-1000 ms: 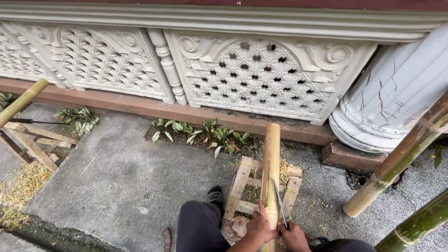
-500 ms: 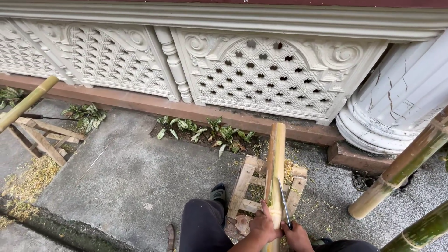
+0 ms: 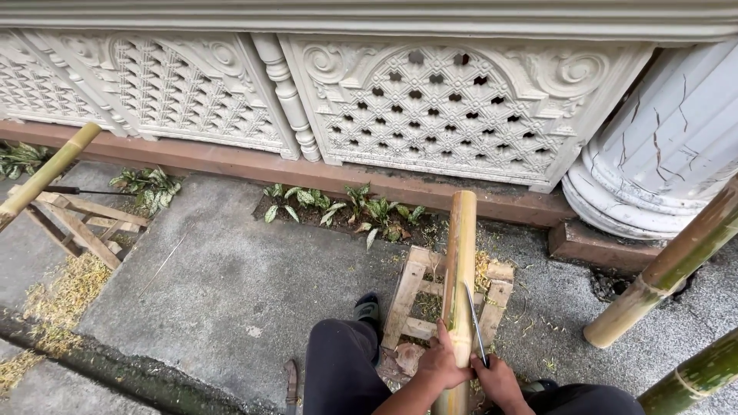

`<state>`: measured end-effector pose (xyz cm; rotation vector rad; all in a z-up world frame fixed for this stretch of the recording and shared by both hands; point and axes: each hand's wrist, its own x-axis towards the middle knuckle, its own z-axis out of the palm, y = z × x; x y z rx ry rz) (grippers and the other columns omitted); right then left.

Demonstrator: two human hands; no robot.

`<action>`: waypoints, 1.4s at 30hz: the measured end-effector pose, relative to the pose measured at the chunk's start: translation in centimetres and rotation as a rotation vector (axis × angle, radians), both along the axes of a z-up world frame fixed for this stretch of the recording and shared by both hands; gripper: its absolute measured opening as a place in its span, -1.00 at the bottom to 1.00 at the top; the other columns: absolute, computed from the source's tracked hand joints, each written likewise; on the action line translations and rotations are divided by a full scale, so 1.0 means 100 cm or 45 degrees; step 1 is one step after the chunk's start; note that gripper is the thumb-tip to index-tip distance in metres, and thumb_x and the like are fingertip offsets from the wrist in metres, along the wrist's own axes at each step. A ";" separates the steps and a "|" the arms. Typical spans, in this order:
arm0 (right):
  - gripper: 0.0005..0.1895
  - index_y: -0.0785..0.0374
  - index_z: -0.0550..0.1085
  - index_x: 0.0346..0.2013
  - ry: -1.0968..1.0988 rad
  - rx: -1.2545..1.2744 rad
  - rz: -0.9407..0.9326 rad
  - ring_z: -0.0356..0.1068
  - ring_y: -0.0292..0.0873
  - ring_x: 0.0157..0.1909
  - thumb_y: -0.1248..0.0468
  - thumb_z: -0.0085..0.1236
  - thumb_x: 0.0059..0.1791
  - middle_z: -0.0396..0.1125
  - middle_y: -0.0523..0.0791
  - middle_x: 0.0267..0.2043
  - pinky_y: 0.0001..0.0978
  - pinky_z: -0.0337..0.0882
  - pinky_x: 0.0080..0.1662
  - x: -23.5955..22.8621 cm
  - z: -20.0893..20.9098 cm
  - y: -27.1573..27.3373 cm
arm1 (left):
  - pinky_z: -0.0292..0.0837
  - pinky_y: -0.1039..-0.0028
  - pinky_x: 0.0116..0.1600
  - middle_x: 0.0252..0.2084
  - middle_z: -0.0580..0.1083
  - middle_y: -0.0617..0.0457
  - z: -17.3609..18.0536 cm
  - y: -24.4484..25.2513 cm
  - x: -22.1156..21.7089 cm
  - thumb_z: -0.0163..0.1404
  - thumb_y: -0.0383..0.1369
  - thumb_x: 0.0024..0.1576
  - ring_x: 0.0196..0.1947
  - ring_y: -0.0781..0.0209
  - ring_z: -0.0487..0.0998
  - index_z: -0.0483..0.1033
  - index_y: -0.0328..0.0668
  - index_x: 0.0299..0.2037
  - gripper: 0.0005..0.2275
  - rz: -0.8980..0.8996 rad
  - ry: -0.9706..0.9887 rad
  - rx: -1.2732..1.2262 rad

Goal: Scraping the outer layer of a bamboo pole with a small knife.

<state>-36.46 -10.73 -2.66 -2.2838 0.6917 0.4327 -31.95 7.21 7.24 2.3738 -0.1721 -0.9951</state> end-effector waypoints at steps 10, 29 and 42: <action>-0.41 0.29 0.57 -0.13 0.001 -0.103 -0.124 0.52 0.22 0.00 -0.19 0.12 -0.08 0.53 0.18 -0.19 0.00 0.46 0.09 -0.003 0.007 -0.003 | 0.44 0.32 0.23 0.36 0.17 -0.50 -0.002 0.004 -0.007 0.34 0.01 -0.18 0.20 -0.29 0.45 -0.66 -0.38 0.49 0.35 0.055 -0.063 -0.148; -0.49 0.31 0.58 -0.19 -0.047 -0.046 -0.123 0.53 0.25 -0.10 -0.09 0.14 -0.11 0.51 0.20 -0.27 -0.02 0.47 -0.01 0.002 0.035 0.008 | 0.47 0.25 0.16 0.24 0.36 -0.43 0.007 0.001 -0.009 0.28 0.01 -0.13 0.11 -0.25 0.53 -0.34 -0.47 0.48 0.17 0.251 -0.180 -0.193; -0.41 0.36 0.55 -0.27 -0.141 -0.150 -0.041 0.49 0.32 -0.11 -0.19 0.17 -0.09 0.47 0.24 -0.30 0.06 0.47 -0.05 -0.012 0.022 -0.010 | 0.51 0.15 0.03 0.08 0.50 -0.34 -0.021 0.005 -0.014 0.24 0.11 -0.05 -0.03 -0.25 0.59 -0.11 -0.36 0.43 0.01 0.287 -0.298 -0.268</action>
